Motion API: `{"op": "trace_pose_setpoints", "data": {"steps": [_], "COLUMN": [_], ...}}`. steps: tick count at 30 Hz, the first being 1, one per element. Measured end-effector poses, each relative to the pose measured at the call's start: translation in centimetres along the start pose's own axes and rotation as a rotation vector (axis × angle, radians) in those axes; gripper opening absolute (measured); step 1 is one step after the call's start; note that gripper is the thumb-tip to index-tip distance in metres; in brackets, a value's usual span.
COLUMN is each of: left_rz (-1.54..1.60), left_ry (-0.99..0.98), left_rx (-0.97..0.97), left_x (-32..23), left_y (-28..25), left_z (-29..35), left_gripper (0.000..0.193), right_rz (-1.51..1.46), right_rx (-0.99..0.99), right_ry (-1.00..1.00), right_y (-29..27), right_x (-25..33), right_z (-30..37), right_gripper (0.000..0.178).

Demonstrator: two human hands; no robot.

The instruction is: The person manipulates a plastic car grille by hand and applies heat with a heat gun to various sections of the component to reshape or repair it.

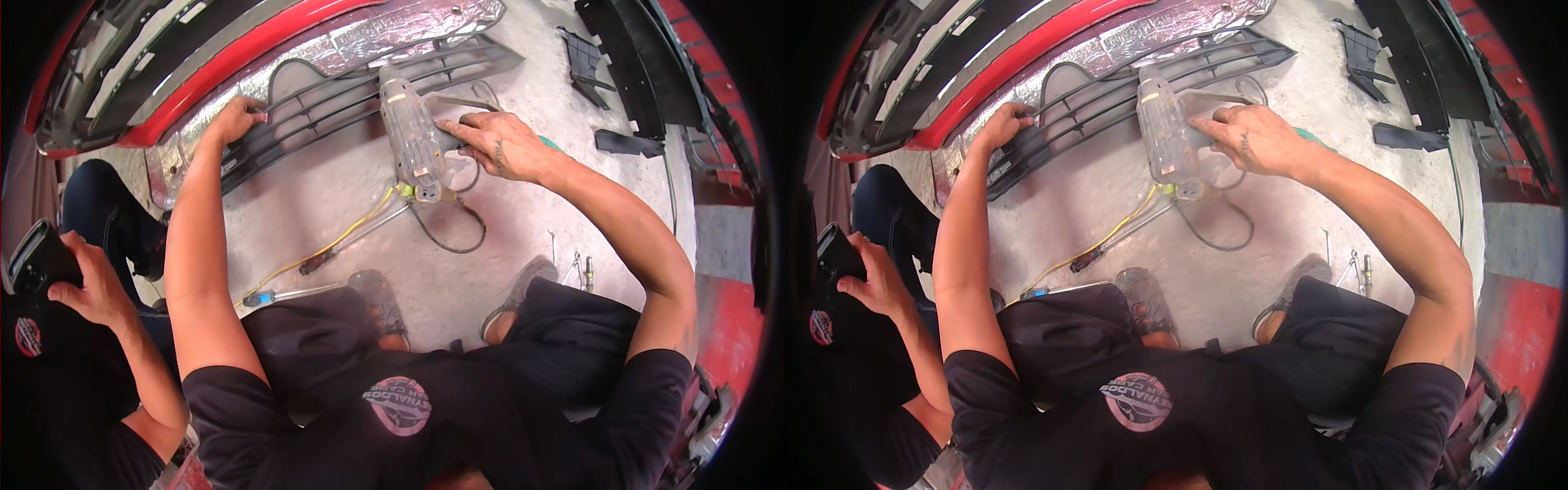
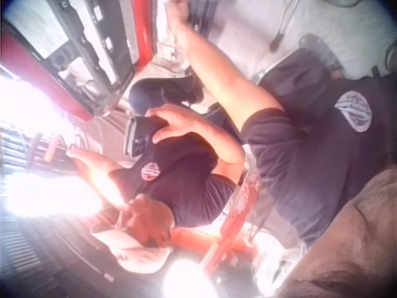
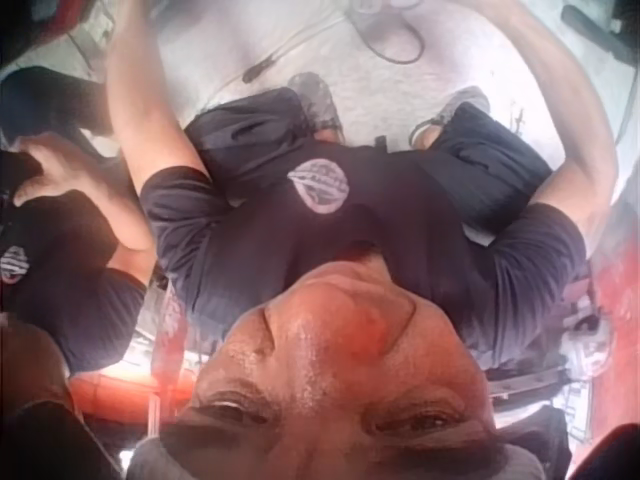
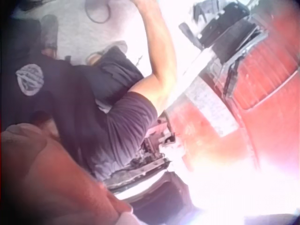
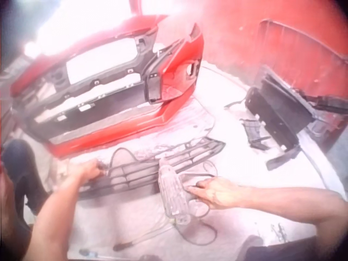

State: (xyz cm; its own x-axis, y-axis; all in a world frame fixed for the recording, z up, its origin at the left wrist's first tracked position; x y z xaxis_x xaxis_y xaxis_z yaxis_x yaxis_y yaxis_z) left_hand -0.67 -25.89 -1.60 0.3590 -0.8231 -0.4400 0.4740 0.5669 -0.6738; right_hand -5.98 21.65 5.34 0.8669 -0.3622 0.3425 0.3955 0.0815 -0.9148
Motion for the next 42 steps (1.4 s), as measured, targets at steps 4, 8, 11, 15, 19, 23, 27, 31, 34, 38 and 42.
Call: {"op": "trace_pose_setpoints", "data": {"steps": [4, 8, 11, 15, 19, 23, 27, 31, 34, 38, 42], "left_rz": [-0.028, -0.089, -0.047, -0.081, -0.095, -0.139, -0.158, -0.159, -0.174, -0.162, -0.046], "left_ry": [0.043, 0.039, 0.016, 0.053, 0.031, 0.046, 0.032, 0.013, 0.030, 0.082, 0.071], "left_rx": [-0.021, -0.053, -0.033, -0.062, -0.067, -0.118, -0.126, -0.149, -0.157, -0.192, -0.116], "left_x": [-0.2, 0.5, 0.8, 0.5, 0.4, 1.1, 1.1, 0.9, 1.8, 2.8, 5.3], "left_y": [0.1, 0.4, 0.4, 0.4, 0.6, 0.9, 0.8, 1.1, 0.8, 0.4, -0.4], "left_z": [-0.6, -1.4, -1.6, -1.2, -1.1, -1.9, -2.8, -2.5, -2.3, -2.0, -1.8], "left_gripper": [0.036, 0.038, 0.040, 0.040, 0.040, 0.039, 0.037, 0.037, 0.038, 0.044, 0.053], "right_rz": [0.014, -0.023, -0.041, -0.051, -0.071, -0.090, -0.094, -0.117, -0.109, -0.147, -0.165], "right_rx": [-0.046, -0.044, -0.085, -0.036, -0.034, -0.028, -0.123, -0.078, -0.107, -0.150, -0.084], "right_ry": [0.089, 0.043, -0.008, 0.084, 0.243, 0.208, -0.016, 0.053, 0.151, 0.194, 0.045], "right_y": [-0.5, -0.9, -0.7, -1.7, -2.3, -2.0, -0.7, -0.8, -1.4, -1.8, -1.3], "right_x": [-1.2, -0.7, -0.5, -1.9, -3.5, -2.4, -1.2, -1.8, -3.2, -2.8, 1.1], "right_z": [0.1, -1.1, -1.7, -1.4, -0.4, -0.5, -1.5, -1.3, 0.0, -0.2, -3.1], "right_gripper": [0.050, 0.049, 0.050, 0.049, 0.048, 0.048, 0.050, 0.050, 0.050, 0.050, 0.045]}}
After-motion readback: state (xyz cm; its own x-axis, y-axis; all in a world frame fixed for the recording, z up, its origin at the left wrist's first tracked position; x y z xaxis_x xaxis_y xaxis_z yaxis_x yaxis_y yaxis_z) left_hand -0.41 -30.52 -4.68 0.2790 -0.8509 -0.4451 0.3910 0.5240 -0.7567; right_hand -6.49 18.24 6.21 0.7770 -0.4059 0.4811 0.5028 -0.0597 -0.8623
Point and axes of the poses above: each hand's wrist, its own z-axis away from the middle knuckle, its own y-axis out of the palm, x = y × z, the point moved 3 cm from there along -z, towards the middle knuckle, and after that the axes turned 7 degrees about x, right-handed, at the moved point
